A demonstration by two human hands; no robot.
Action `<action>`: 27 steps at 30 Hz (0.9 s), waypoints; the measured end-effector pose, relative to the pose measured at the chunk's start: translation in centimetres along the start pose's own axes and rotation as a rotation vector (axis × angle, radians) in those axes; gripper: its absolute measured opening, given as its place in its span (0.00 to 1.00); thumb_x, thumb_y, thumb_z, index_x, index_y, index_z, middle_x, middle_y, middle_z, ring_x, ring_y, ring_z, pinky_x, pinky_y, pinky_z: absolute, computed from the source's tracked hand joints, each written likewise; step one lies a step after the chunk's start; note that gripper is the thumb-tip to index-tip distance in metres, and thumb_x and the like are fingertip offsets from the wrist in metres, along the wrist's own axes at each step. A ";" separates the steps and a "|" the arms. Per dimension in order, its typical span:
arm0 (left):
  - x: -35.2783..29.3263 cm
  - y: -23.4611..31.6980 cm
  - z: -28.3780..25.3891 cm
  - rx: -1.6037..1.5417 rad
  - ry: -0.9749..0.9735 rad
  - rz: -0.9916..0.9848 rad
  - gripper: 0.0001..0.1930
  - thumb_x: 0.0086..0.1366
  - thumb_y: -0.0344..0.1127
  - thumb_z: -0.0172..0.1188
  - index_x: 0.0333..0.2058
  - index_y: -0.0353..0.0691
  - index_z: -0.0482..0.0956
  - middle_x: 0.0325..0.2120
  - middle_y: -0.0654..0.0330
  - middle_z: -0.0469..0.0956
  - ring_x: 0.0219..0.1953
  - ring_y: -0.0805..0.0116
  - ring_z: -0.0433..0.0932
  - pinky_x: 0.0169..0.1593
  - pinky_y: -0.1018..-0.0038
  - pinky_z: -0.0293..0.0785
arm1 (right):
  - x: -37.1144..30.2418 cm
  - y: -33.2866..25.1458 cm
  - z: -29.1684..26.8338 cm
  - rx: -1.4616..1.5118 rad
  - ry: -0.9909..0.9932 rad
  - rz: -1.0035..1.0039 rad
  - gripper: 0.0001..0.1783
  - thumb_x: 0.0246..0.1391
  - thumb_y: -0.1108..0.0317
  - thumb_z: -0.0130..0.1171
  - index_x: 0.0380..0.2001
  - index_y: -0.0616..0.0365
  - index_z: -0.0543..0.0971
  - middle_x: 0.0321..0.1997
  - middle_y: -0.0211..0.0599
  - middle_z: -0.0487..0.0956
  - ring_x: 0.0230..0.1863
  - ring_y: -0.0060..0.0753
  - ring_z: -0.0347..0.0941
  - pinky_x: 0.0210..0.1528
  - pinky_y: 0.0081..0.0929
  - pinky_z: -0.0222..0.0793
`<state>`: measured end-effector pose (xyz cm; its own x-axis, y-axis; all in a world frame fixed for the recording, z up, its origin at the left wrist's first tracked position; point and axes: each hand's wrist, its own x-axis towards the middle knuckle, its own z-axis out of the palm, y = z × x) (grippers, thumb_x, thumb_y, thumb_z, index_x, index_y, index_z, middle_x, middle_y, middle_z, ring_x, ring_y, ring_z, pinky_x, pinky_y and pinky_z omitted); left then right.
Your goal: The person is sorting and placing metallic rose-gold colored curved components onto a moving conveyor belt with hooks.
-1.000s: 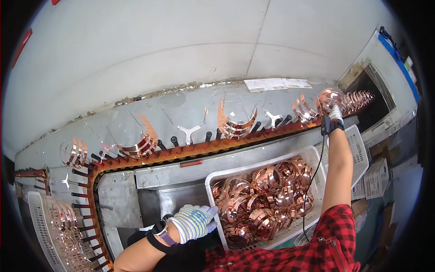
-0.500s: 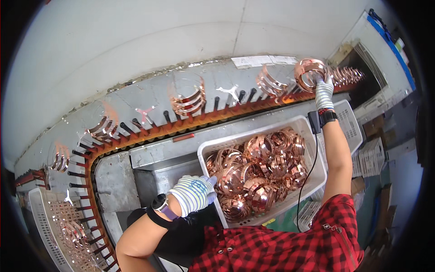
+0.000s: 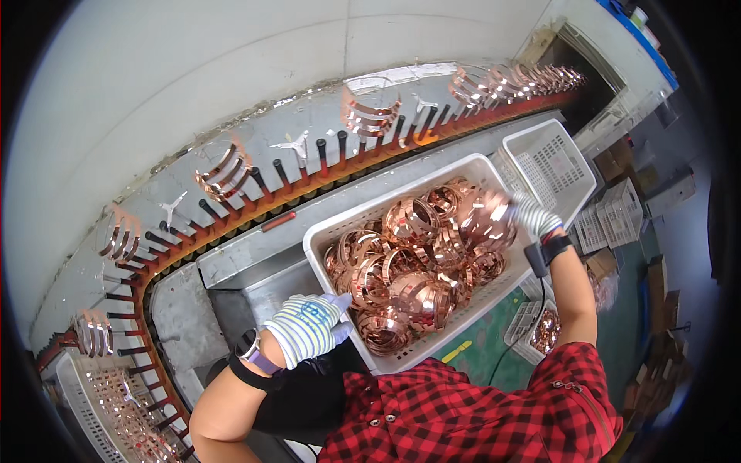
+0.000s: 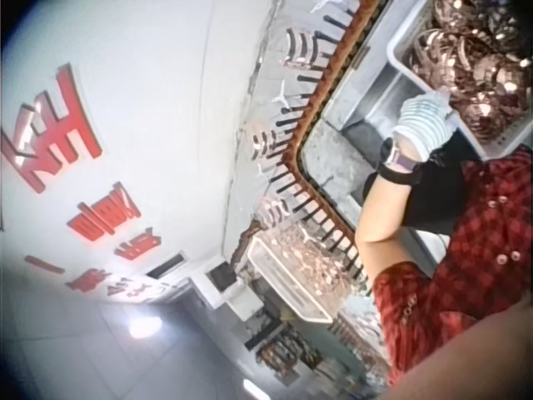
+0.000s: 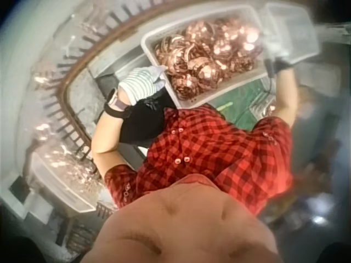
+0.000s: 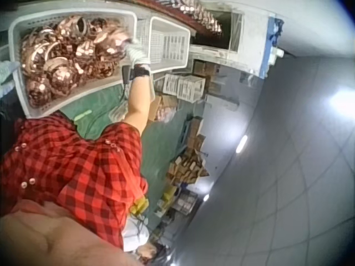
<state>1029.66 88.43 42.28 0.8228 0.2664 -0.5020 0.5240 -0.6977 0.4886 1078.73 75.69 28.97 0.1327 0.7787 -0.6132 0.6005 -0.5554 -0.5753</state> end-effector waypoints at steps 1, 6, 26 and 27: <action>0.1 0.4 -0.2 -0.014 -0.034 -0.006 0.27 0.66 0.46 0.54 0.56 0.31 0.71 0.41 0.42 0.80 0.43 0.43 0.79 0.50 0.58 0.74 | -0.7 1.9 1.4 -0.224 0.037 0.057 0.36 0.50 0.55 0.67 0.59 0.62 0.70 0.59 0.49 0.73 0.59 0.46 0.69 0.64 0.34 0.64; 1.2 1.8 -0.6 0.031 -0.058 0.047 0.28 0.65 0.47 0.54 0.56 0.32 0.71 0.40 0.43 0.80 0.44 0.44 0.79 0.49 0.59 0.74 | -3.1 7.7 3.0 0.017 0.525 0.016 0.39 0.46 0.63 0.69 0.61 0.62 0.68 0.63 0.58 0.69 0.64 0.56 0.65 0.67 0.40 0.60; 9.4 11.8 -7.6 0.026 -0.202 0.114 0.27 0.61 0.41 0.63 0.56 0.33 0.72 0.46 0.43 0.79 0.46 0.49 0.80 0.51 0.62 0.76 | -3.0 10.6 -1.6 -0.238 0.812 0.534 0.14 0.50 0.59 0.58 0.36 0.55 0.77 0.36 0.49 0.81 0.41 0.49 0.79 0.45 0.49 0.73; 9.9 12.9 -8.4 0.019 -0.205 0.114 0.27 0.61 0.40 0.63 0.56 0.33 0.73 0.45 0.43 0.79 0.46 0.50 0.80 0.51 0.62 0.76 | -3.7 10.1 -3.0 -0.245 0.745 0.559 0.14 0.49 0.59 0.59 0.38 0.54 0.77 0.37 0.46 0.81 0.43 0.47 0.79 0.45 0.47 0.73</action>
<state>1046.36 87.70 49.63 0.8134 0.0464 -0.5798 0.4246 -0.7286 0.5374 1086.67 68.07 27.00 0.8654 0.4525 -0.2150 0.4356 -0.8917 -0.1231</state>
